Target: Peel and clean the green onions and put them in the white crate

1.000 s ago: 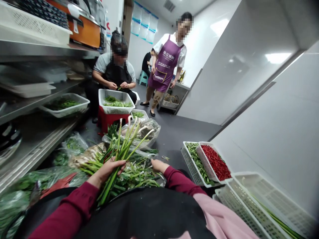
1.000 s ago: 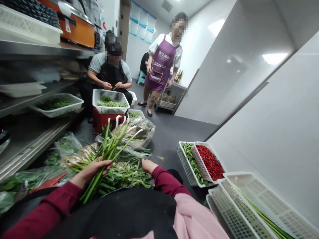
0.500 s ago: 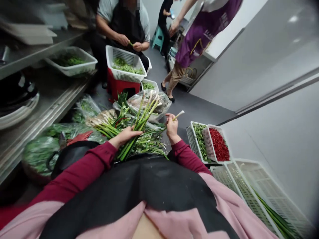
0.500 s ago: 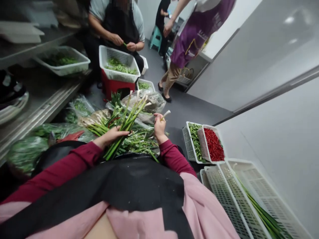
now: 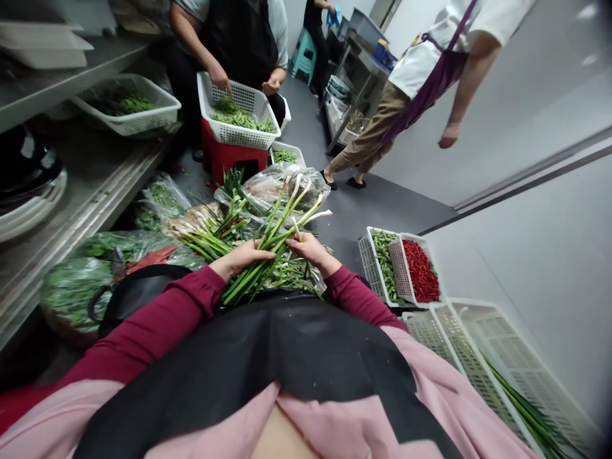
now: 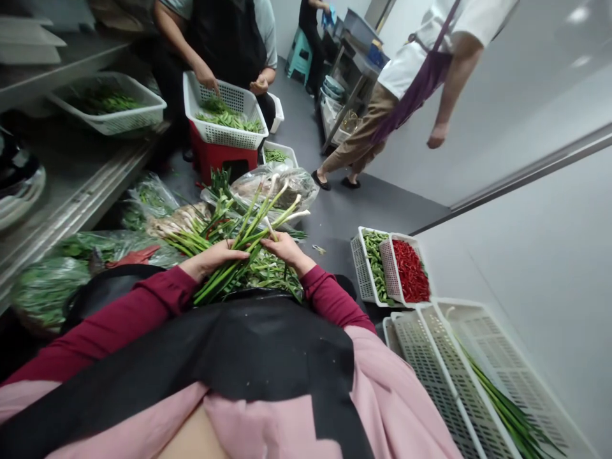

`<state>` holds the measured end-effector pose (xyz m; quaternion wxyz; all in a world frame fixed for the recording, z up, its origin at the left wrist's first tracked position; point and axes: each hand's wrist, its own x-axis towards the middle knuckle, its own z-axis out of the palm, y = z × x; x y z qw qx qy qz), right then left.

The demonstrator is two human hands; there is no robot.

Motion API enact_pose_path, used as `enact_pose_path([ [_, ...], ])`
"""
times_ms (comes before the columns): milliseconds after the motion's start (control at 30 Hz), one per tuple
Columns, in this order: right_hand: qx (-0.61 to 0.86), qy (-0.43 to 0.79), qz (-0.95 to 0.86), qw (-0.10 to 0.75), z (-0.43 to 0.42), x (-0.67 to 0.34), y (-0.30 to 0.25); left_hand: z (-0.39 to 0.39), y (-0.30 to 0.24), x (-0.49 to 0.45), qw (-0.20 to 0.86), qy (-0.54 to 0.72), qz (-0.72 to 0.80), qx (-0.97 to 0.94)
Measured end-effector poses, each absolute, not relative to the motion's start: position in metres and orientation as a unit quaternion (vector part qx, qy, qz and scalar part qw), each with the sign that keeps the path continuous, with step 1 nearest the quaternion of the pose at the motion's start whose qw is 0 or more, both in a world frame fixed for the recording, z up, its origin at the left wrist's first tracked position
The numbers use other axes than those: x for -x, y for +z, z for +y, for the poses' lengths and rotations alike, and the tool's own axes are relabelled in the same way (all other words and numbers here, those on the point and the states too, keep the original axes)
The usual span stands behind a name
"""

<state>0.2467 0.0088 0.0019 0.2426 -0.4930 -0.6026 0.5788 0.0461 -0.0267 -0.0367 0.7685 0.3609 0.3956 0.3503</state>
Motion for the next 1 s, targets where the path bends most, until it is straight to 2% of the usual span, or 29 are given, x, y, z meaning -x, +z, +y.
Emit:
enact_pose_path([
  [133,0.533,0.596,-0.533,0.275,0.008,-0.247,-0.002,-0.027,-0.034,-0.049,0.702,0.33,0.398,-0.489],
  [267,0.572,0.568,-0.519,0.285,0.012,-0.247,0.002,-0.026,-0.033,-0.053,0.597,0.371,0.424,-0.571],
  [467,0.453,0.667,-0.509,0.301,0.011,-0.253,0.008,-0.025,-0.04,-0.052,0.726,0.386,0.393,-0.412],
  [567,0.424,0.678,-0.515,0.309,0.006,-0.255,0.007,-0.028,-0.04,-0.053,0.742,0.431,0.384,-0.341],
  [733,0.415,0.656,-0.535,0.335,-0.001,-0.252,0.003,-0.036,-0.033,-0.059,0.792,0.388,0.315,-0.35],
  [867,0.429,0.637,-0.549,0.331,-0.003,-0.249,0.003,-0.038,-0.028,-0.062,0.767,0.401,0.312,-0.392],
  [1000,0.527,0.525,-0.597,0.3,-0.007,-0.251,0.009,-0.038,-0.022,-0.059,0.736,0.419,0.333,-0.414],
])
